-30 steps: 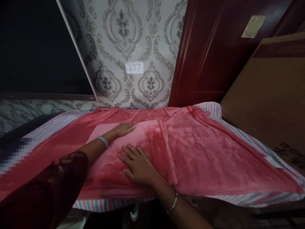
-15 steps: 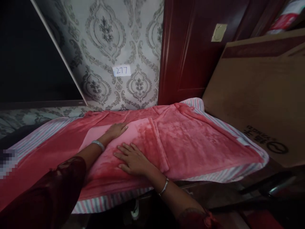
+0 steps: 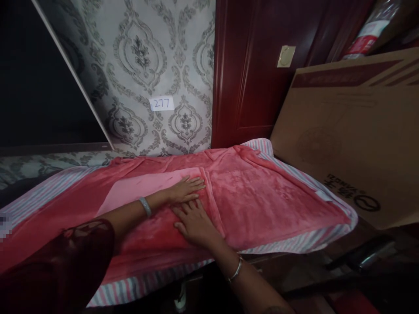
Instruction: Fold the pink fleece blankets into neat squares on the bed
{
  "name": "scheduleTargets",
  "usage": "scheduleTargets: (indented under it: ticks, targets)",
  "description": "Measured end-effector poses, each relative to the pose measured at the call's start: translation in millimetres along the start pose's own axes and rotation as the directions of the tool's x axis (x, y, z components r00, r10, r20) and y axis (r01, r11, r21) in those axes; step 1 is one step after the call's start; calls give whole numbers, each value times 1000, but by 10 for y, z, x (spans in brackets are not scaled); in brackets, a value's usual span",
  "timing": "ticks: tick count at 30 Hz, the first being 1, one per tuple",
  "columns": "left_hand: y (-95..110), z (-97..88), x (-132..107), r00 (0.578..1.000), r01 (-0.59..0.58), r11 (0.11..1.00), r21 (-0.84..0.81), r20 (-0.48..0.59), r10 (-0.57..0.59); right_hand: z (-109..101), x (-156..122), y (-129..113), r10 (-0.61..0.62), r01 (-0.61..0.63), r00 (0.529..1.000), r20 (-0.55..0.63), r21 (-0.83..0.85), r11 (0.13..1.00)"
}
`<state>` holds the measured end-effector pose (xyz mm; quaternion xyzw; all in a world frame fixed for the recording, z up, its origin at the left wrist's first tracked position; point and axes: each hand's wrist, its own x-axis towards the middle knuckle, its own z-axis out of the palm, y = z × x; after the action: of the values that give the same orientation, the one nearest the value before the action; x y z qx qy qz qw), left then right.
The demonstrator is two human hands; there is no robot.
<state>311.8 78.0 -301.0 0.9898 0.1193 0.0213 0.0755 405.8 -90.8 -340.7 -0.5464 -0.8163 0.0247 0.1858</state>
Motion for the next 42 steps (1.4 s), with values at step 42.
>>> scheduleTargets:
  ticks: [42]
  targets:
    - [-460, -225, -1304, 879, 468, 883, -41, -81, -469, -271, 486, -401, -85, 77, 987, 136, 67, 995]
